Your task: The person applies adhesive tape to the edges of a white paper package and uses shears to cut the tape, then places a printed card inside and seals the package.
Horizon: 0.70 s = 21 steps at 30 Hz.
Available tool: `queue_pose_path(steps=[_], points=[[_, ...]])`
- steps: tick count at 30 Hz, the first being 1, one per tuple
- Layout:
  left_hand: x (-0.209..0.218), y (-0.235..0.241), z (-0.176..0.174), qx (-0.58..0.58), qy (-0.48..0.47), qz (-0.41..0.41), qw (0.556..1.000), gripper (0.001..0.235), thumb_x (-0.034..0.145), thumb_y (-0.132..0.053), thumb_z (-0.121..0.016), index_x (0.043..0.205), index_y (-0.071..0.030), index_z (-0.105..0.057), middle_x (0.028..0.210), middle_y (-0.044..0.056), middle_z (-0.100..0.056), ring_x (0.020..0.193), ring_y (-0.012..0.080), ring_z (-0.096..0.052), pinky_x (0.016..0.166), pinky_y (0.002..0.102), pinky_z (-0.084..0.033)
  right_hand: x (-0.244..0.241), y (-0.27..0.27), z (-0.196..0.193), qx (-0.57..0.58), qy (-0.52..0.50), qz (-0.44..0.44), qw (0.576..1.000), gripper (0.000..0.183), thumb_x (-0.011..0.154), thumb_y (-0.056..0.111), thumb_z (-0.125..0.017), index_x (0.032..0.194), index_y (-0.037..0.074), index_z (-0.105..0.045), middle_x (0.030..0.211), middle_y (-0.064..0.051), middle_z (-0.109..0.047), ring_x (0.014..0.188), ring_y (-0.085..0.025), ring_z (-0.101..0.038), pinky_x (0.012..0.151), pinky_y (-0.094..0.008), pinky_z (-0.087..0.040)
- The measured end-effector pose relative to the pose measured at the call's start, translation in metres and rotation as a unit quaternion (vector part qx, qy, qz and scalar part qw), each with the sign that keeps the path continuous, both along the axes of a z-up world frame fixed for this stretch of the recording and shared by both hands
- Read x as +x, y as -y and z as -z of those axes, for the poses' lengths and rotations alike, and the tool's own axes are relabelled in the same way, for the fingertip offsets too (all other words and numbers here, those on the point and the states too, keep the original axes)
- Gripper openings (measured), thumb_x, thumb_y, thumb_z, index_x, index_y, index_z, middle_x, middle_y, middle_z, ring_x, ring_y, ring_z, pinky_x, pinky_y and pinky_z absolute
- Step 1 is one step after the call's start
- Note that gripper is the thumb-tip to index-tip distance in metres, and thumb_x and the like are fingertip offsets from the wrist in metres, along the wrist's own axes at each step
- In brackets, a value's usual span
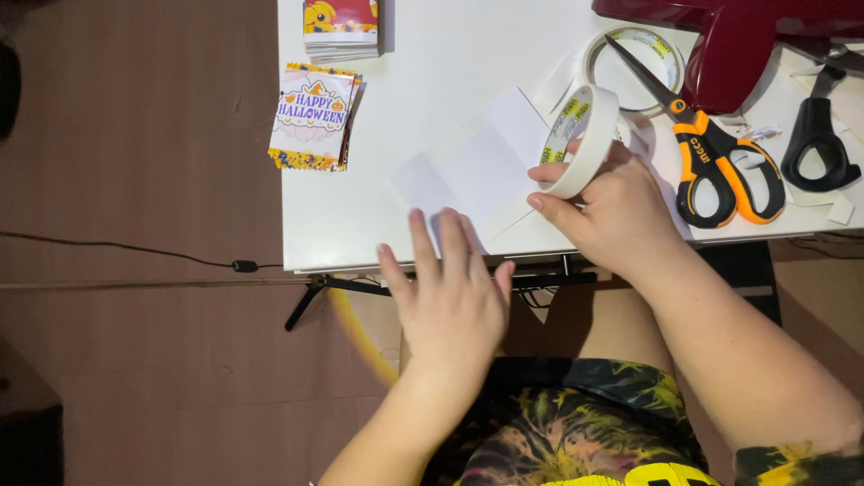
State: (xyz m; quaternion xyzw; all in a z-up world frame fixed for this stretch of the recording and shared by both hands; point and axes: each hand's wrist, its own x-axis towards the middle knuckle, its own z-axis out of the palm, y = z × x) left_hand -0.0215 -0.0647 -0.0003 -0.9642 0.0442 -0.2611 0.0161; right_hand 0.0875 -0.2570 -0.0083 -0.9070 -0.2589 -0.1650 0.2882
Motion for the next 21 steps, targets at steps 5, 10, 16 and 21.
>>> queue_pose_path(steps=[5,10,16,21], points=[[0.003,0.028,-0.016,-0.114,0.012,0.063,0.991,0.060,0.102,-0.042,-0.047,0.133,0.006,-0.063,0.135,0.024,-0.061,0.129,0.0477,-0.058,0.110,0.058,-0.042,-0.002,0.001,0.005,0.006,-0.017,-0.003,1.000,0.027,0.089,0.032,-0.083,0.113,0.020,-0.082,0.098,-0.010,-0.074,0.123,-0.032,-0.065,0.100,-0.044,-0.054],[0.026,0.050,0.027,-0.155,0.033,0.073,0.985,0.065,0.094,-0.040,-0.054,0.134,0.011,-0.059,0.129,0.028,-0.059,0.121,0.0458,-0.059,0.109,0.054,-0.044,0.003,0.004,-0.009,0.026,-0.039,-0.020,0.999,0.023,0.091,0.023,-0.081,0.114,0.019,-0.081,0.104,-0.012,-0.073,0.117,-0.036,-0.067,0.096,-0.048,-0.054],[0.031,0.046,0.031,-0.115,0.064,0.067,0.989,0.068,0.098,-0.046,-0.042,0.134,0.009,-0.059,0.123,0.025,-0.059,0.115,0.0409,-0.061,0.104,0.051,-0.048,0.012,0.006,-0.004,0.075,-0.049,-0.022,0.996,0.019,0.092,0.010,-0.085,0.111,0.012,-0.081,0.099,-0.010,-0.073,0.099,-0.034,-0.071,0.087,-0.044,-0.057],[0.031,0.047,0.033,-0.081,0.074,0.066,0.992,0.069,0.098,-0.052,-0.044,0.134,0.005,-0.061,0.120,0.025,-0.060,0.113,0.0408,-0.062,0.101,0.051,-0.050,0.010,0.005,-0.005,0.061,-0.036,-0.010,0.997,0.019,0.091,0.009,-0.086,0.109,0.012,-0.081,0.098,-0.010,-0.073,0.098,-0.035,-0.071,0.083,-0.044,-0.057]])
